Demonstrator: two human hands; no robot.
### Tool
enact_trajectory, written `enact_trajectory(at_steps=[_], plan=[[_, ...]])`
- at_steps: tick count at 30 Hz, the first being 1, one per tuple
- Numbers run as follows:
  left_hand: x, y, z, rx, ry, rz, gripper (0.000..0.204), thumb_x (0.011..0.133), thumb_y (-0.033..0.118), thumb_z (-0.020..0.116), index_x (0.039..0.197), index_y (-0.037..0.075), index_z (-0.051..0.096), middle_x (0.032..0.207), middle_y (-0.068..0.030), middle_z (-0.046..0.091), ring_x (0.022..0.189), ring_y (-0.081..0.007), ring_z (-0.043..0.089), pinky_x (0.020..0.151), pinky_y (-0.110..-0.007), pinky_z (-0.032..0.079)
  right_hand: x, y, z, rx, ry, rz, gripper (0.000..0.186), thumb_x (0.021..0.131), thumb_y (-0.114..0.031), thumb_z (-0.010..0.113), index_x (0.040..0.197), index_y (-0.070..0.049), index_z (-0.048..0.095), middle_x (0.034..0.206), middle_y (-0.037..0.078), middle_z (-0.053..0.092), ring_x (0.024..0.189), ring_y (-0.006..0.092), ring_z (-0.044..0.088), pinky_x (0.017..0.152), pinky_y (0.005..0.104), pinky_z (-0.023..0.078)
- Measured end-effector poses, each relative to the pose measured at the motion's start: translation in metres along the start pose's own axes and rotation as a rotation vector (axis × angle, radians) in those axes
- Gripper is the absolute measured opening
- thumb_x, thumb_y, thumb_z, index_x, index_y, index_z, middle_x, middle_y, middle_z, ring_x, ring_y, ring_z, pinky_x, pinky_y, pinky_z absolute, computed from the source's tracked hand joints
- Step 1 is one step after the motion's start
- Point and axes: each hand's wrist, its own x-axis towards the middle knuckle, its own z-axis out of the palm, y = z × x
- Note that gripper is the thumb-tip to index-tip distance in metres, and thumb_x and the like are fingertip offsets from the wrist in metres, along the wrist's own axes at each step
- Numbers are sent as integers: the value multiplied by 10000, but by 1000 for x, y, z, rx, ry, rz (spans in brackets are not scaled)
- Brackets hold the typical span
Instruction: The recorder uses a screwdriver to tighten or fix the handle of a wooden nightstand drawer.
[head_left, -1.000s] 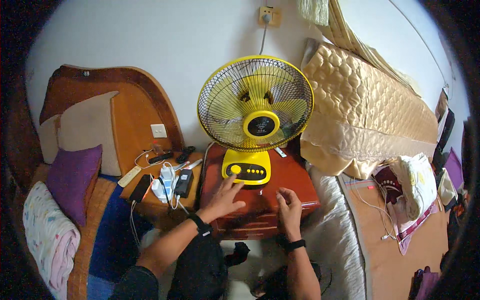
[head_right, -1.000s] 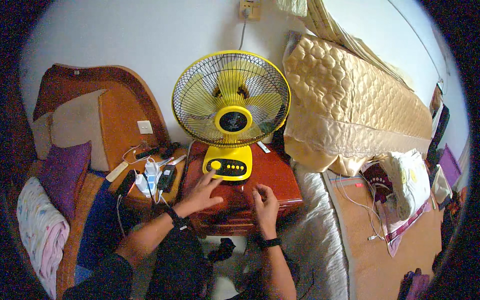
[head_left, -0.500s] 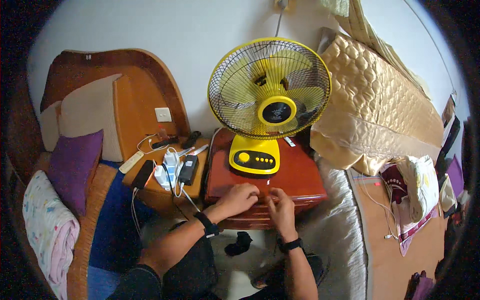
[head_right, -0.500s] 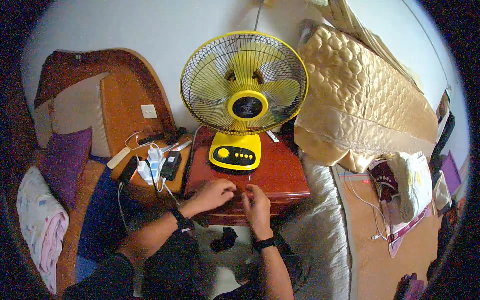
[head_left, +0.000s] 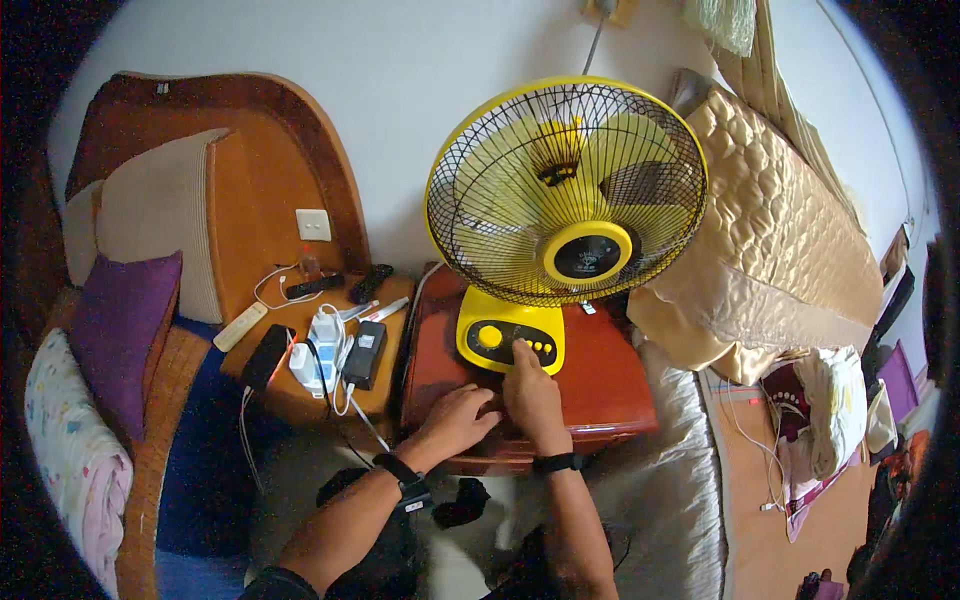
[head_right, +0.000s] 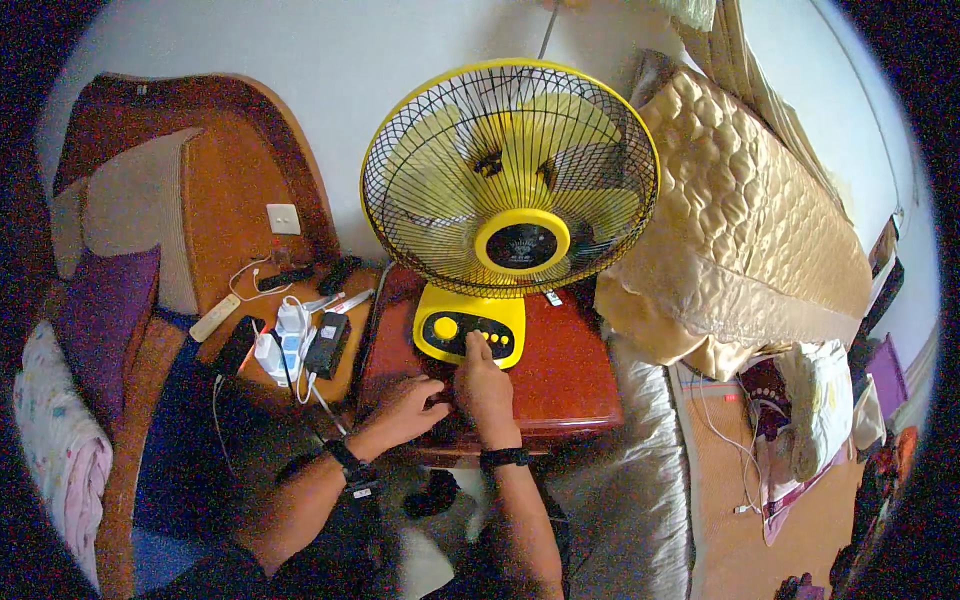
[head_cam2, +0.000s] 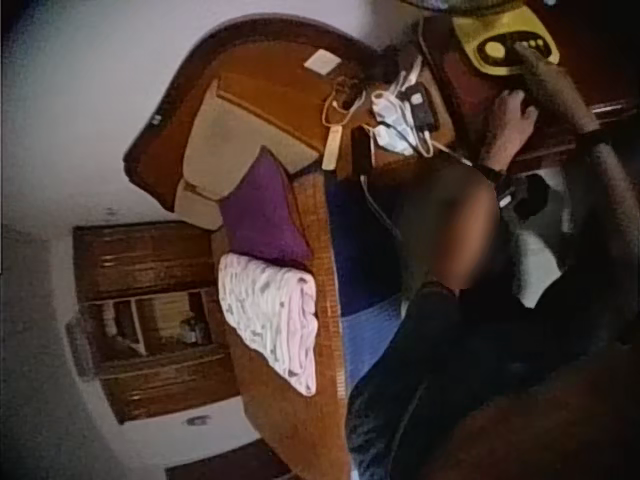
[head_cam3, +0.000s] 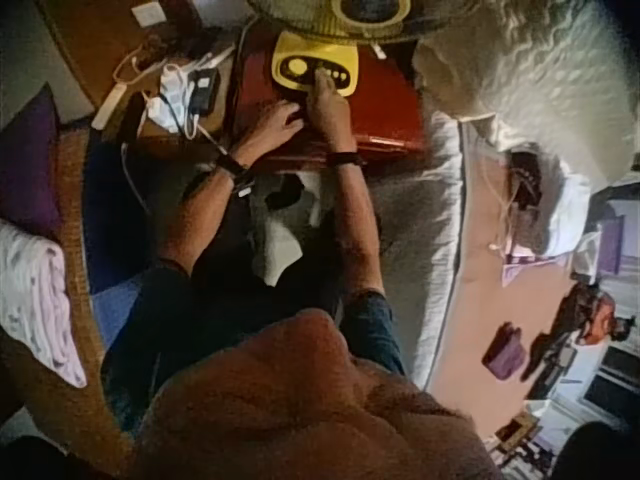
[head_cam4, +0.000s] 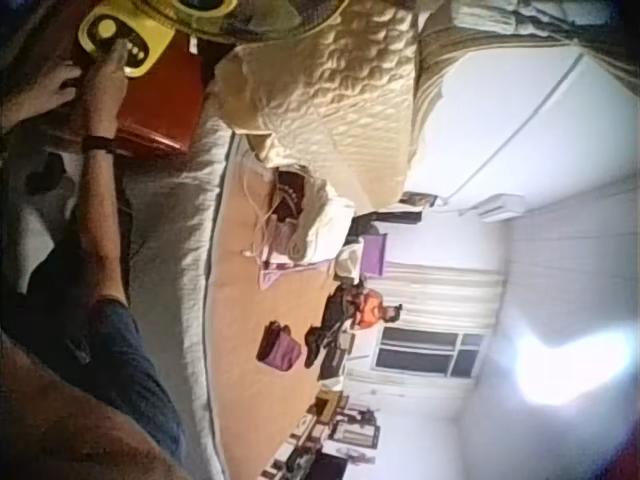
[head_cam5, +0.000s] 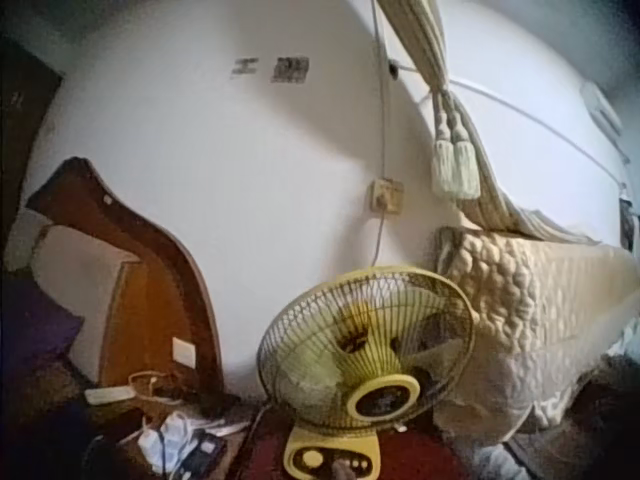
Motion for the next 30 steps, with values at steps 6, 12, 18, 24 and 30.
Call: enact_trajectory(at_steps=[6,12,18,24,30], plan=[[-5,-17,-7,-124,27,-1,262,845,229,685,932,-8,614,848,-184,639,830,-372,630,729,-450,498,-2,-15,-4,-48,-82,115,436,880,-65,535,1299,28,458,1283,277,558,952,443,644,782,491,555],[-9,-5,-6,114,-16,61,254,850,233,689,959,9,639,850,-166,645,803,-334,641,723,-422,510,0,-22,3,-118,-55,84,480,877,-81,526,1341,-6,426,1314,252,553,944,453,644,769,508,559],[-12,-5,4,-28,-12,72,259,841,222,682,921,-14,610,922,-200,627,873,-369,623,767,-444,505,-1,-12,-6,-96,-16,140,449,865,-89,536,1303,-10,477,1207,270,605,928,442,650,780,504,545],[-7,-3,8,40,-52,61,222,775,110,647,932,-37,594,963,-228,609,943,-428,597,821,-489,486,-27,-25,-17,132,53,51,405,850,-43,584,1248,10,530,1143,266,628,946,438,647,807,482,539],[-8,-5,15,47,-88,83,226,707,18,610,921,-53,616,949,-252,635,943,-441,602,828,-485,488,-59,-49,-23,271,5,59,403,807,16,616,1209,19,579,1104,260,640,994,423,639,833,436,529]])
